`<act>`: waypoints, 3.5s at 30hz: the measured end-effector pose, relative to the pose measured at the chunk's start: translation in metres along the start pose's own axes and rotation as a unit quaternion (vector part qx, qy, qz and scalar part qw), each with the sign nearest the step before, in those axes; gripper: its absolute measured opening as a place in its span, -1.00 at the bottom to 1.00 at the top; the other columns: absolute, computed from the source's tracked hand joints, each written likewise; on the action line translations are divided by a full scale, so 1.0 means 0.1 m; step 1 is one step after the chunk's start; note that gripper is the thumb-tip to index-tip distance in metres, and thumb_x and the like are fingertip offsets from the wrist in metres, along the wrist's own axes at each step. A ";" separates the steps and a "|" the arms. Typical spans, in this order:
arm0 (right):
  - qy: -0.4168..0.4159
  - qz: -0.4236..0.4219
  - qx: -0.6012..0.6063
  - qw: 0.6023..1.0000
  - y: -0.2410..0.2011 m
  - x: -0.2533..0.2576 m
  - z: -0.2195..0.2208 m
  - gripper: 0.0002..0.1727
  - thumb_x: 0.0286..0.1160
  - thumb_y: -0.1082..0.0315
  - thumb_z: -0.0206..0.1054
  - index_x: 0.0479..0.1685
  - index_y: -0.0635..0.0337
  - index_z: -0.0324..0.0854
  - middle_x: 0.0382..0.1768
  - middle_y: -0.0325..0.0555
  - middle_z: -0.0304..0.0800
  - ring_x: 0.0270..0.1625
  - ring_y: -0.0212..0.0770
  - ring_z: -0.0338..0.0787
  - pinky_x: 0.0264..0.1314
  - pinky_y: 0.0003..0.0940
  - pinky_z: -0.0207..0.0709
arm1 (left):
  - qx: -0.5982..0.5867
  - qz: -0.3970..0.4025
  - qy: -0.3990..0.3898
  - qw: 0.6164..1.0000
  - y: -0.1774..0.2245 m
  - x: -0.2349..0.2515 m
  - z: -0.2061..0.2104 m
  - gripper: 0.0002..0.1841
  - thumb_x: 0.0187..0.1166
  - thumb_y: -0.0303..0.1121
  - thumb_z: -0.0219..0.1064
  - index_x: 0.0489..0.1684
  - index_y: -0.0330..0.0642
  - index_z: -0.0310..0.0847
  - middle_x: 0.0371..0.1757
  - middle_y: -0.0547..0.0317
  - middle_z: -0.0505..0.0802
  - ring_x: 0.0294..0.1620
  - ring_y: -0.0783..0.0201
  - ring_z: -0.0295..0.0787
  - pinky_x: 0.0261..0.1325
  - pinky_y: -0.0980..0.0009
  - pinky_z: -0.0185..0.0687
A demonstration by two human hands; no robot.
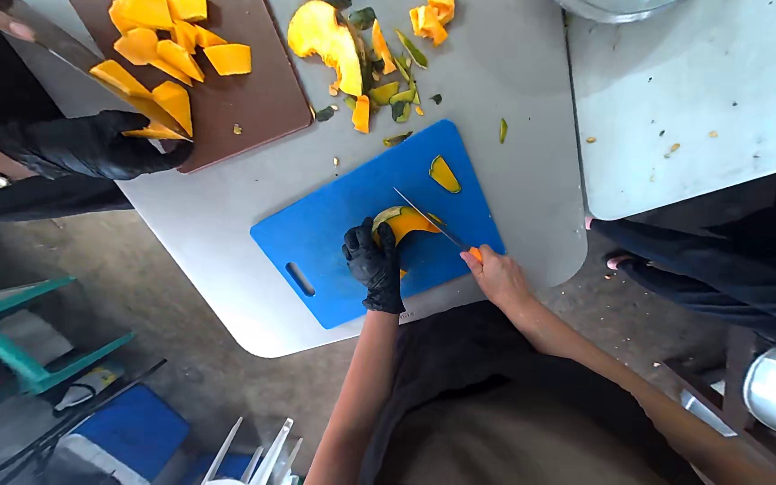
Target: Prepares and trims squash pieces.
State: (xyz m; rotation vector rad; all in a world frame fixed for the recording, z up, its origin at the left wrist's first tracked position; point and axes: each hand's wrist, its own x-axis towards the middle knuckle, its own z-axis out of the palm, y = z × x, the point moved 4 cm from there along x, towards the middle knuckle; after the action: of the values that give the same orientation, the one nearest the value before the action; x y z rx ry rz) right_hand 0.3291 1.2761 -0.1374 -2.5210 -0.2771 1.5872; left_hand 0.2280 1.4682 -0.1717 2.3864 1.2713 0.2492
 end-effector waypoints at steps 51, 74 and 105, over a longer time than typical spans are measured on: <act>0.023 -0.052 -0.131 0.990 -0.55 -0.06 -0.34 -0.26 0.75 -0.27 0.03 0.10 0.38 0.63 -0.15 0.29 0.83 0.07 0.29 0.86 0.03 0.20 0.63 | 0.003 -0.066 -0.065 0.996 0.29 0.13 -0.19 -0.57 0.77 -0.36 0.00 0.20 -0.57 0.69 0.31 -0.53 0.71 0.41 -0.42 0.56 0.49 -0.17 0.29; -0.102 -0.059 0.120 0.986 0.24 0.16 0.00 -0.25 0.93 -0.10 -0.27 0.04 0.45 0.63 -0.25 0.12 0.63 -0.19 -0.04 0.62 0.04 -0.03 0.49 | 0.002 0.011 -0.045 0.999 0.07 0.06 -0.13 -0.59 0.78 -0.37 -0.02 0.20 -0.42 0.74 0.32 -0.40 0.74 0.35 -0.36 0.62 0.35 -0.19 0.40; 0.116 -0.218 0.066 0.967 0.18 -0.05 -0.20 -0.45 0.81 0.02 0.16 0.11 0.51 0.53 -0.28 0.31 0.72 -0.23 0.29 0.80 -0.16 0.25 0.63 | -0.151 0.131 0.043 0.979 -0.04 0.19 -0.56 -0.66 0.70 -0.38 0.08 0.13 -0.50 0.62 0.17 -0.25 0.81 0.30 0.00 0.69 0.47 0.13 0.46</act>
State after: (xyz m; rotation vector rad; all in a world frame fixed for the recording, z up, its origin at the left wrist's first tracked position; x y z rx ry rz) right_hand 0.3465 1.2570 -0.1284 -2.3062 -0.6229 1.0975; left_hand 0.2165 1.5015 -0.1241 2.2905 0.8756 0.5864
